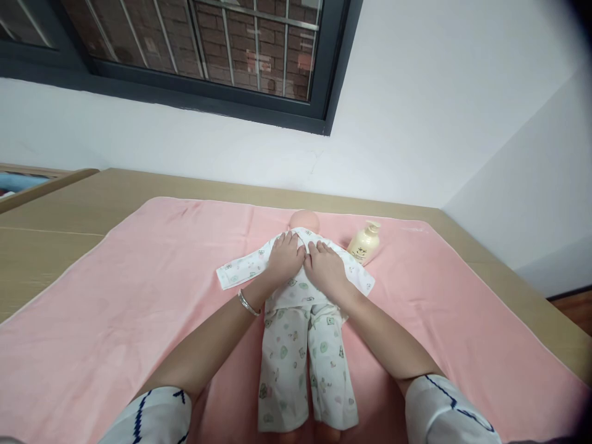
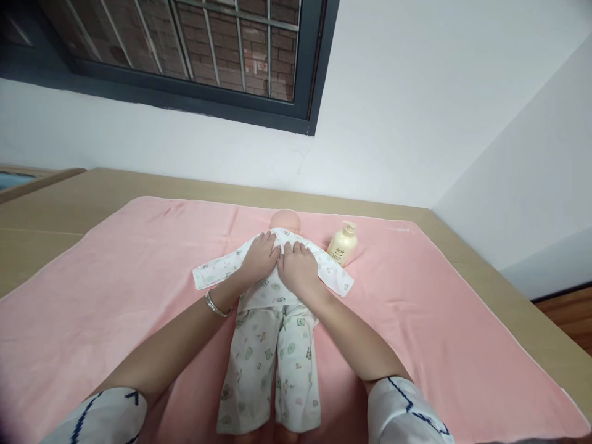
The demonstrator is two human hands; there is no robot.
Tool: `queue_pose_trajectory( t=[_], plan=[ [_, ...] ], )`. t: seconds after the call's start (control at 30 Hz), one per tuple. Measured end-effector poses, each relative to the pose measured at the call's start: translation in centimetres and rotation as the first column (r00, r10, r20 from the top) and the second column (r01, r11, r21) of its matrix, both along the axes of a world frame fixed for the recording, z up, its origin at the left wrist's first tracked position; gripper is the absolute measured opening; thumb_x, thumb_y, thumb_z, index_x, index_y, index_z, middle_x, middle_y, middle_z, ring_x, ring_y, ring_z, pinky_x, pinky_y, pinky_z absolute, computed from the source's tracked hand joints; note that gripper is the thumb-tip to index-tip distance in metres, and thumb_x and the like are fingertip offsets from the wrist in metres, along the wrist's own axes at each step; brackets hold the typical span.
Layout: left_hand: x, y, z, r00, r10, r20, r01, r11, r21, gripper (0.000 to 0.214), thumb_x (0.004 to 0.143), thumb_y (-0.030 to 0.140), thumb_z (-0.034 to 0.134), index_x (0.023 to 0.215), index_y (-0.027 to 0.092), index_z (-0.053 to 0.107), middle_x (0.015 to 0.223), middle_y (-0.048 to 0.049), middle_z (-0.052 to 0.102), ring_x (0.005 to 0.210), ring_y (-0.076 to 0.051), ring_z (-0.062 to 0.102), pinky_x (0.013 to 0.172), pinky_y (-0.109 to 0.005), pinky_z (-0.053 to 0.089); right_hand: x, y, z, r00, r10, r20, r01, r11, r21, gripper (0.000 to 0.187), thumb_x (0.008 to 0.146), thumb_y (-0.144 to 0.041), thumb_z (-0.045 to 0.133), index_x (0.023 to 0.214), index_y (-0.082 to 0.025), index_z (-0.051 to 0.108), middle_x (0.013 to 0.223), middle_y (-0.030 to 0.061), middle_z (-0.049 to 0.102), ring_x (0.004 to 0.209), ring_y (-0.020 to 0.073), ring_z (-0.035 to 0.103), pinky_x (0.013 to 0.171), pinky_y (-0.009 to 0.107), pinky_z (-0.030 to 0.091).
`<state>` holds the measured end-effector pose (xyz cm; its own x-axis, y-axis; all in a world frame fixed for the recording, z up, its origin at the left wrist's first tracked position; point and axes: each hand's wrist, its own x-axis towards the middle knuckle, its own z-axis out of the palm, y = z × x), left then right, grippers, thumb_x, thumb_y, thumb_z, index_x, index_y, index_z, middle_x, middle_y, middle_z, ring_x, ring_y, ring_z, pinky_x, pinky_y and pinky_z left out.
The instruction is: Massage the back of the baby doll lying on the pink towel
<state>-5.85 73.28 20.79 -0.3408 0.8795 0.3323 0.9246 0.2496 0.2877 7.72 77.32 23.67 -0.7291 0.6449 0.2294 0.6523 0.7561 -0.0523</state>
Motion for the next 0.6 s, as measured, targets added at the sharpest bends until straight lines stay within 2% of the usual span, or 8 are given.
queue_pose_trajectory(
  t=[0.13,0.2,0.6],
  plan=[
    [0.1,0.3,-0.9,0.999,0.018,0.04,-0.019,0.999,0.04,0.052,0.099,0.031,0.034,0.141,0.004,0.047,0.148,-0.0191,0.048,0.141,-0.034,0.039,0.118,-0.051,0.028,-0.1,2.7,-0.7,0.995,0.102,-0.018,-0.104,0.988,-0.111,0.055,0.104,-0.034,0.037,0.153,-0.009,0.036,0.157,0.02,0.032,0.148,0.0299,0.026,0.121,0.044,0.021],
    [0.2,0.2,-1.0,0.998,0.026,0.055,-0.029,0.998,0.055,0.051,0.099,0.031,0.035,0.141,0.005,0.048,0.147,-0.0184,0.049,0.141,-0.034,0.039,0.118,-0.052,0.029,-0.1,3.5,-1.1,0.992,0.125,-0.035,-0.129,0.981,-0.143,0.056,0.104,-0.035,0.036,0.154,-0.009,0.034,0.159,0.0186,0.028,0.15,0.0294,0.022,0.122,0.045,0.017],
    [0.1,0.4,-1.4,0.996,0.032,0.088,-0.043,0.991,0.129,0.048,0.097,0.03,0.038,0.137,0.008,0.053,0.144,-0.0172,0.052,0.138,-0.035,0.043,0.116,-0.053,0.032,-0.1,3.4,-1.6,0.986,0.128,-0.104,-0.142,0.979,-0.147,0.056,0.103,-0.033,0.038,0.153,-0.008,0.036,0.157,0.0204,0.03,0.149,0.0327,0.023,0.122,0.049,0.016]
  ],
)
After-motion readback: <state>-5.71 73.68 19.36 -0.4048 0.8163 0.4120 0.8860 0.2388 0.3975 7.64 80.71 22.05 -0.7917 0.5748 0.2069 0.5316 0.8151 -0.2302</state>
